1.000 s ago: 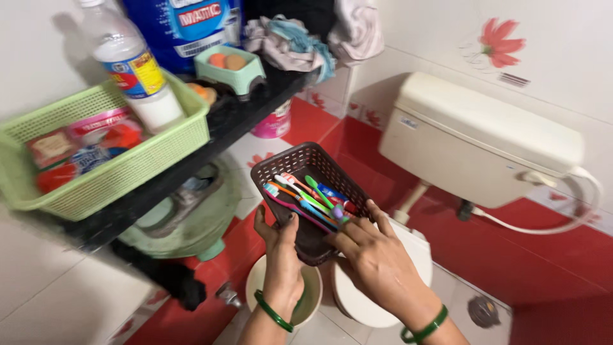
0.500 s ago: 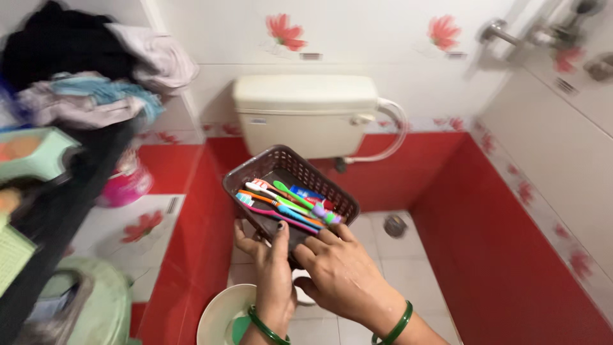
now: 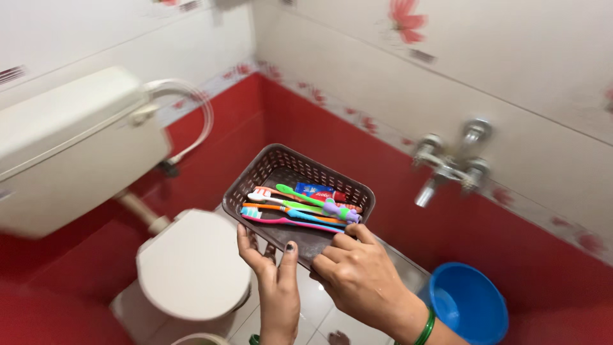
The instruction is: The person carries a basket of toothbrushes and toothpaste into a bathroom and places it on a shelf. They then pick up and reposition several cleaning and hygiene bottles, including a blue disinfectant and a white liquid soap, before placing them back on the shelf. Finally, they pick up a soap dish containing two bars of soap and place it on the wall near the sink.
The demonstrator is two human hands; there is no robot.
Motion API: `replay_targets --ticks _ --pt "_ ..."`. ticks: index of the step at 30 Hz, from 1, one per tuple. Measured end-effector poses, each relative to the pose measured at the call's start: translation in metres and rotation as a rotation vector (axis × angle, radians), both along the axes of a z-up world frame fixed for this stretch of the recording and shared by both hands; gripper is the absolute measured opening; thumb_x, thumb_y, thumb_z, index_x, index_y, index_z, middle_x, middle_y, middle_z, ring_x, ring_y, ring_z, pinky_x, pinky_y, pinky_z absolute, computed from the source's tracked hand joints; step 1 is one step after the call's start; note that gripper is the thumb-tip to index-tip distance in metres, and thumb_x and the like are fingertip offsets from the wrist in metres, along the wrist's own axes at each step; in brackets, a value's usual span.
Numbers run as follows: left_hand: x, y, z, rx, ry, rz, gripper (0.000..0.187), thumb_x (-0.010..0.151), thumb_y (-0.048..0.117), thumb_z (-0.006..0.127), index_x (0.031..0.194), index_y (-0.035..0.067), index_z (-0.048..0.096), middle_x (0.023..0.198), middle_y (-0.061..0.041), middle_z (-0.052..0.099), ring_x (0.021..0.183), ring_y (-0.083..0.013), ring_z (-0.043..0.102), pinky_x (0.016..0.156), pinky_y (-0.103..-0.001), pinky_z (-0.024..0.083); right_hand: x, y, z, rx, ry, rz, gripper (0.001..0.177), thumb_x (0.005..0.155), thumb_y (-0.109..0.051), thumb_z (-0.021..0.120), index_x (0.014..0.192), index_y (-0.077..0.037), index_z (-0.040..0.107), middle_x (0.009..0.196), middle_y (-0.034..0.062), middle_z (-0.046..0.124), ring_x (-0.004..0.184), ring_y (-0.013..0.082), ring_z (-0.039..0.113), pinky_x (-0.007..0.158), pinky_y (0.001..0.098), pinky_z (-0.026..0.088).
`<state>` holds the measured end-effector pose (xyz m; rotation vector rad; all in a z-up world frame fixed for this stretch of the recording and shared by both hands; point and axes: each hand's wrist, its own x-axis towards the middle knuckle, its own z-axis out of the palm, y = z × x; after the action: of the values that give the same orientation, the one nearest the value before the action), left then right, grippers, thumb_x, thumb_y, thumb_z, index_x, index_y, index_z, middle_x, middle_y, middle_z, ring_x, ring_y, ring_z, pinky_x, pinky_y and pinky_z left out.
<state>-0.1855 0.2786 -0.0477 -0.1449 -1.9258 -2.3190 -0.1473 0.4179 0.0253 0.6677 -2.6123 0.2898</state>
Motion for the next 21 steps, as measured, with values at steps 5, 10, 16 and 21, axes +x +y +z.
replay_targets --ticks 5,10,16,21 --pt "0.010 0.057 0.000 -0.291 0.152 -0.129 0.088 0.093 0.015 0.063 0.161 0.008 0.007 0.166 -0.029 0.009 0.151 -0.0422 0.024 0.117 -0.049 0.027 0.042 0.058 0.001 -0.055 -0.004 -0.178 0.019 0.077 -0.017 0.078 0.071 -0.012 0.060 0.068 0.0023 0.063 0.077 0.0240 0.061 0.086 0.0448 0.047" --pt "0.031 0.120 0.008 -0.478 0.383 -0.384 0.061 0.095 0.013 0.065 0.152 0.013 0.044 0.168 -0.031 0.000 0.150 -0.0475 0.030 0.112 -0.050 0.036 0.090 0.113 -0.001 -0.069 0.013 -0.389 0.018 0.078 -0.016 0.078 0.076 -0.011 0.062 0.072 0.0014 0.065 0.079 0.0233 0.061 0.090 0.0458 0.046" --pt "0.087 0.224 0.023 -0.635 0.592 -0.652 0.057 0.074 0.008 0.078 0.128 0.021 0.066 0.164 -0.015 0.030 0.139 -0.0421 0.048 0.092 -0.047 0.053 0.179 0.200 0.003 -0.072 0.032 -0.637 0.013 0.075 -0.016 0.078 0.080 -0.009 0.068 0.076 0.0059 0.066 0.082 0.0261 0.063 0.090 0.0466 0.045" --pt "0.149 0.309 0.035 -0.617 0.773 -0.788 0.045 0.068 0.007 0.080 0.111 0.012 0.066 0.147 -0.017 0.048 0.133 -0.0522 0.049 0.080 -0.051 0.053 0.259 0.258 -0.002 -0.112 0.067 -0.807 0.014 0.076 -0.017 0.078 0.082 -0.007 0.071 0.076 0.0048 0.067 0.083 0.0256 0.064 0.090 0.0468 0.044"
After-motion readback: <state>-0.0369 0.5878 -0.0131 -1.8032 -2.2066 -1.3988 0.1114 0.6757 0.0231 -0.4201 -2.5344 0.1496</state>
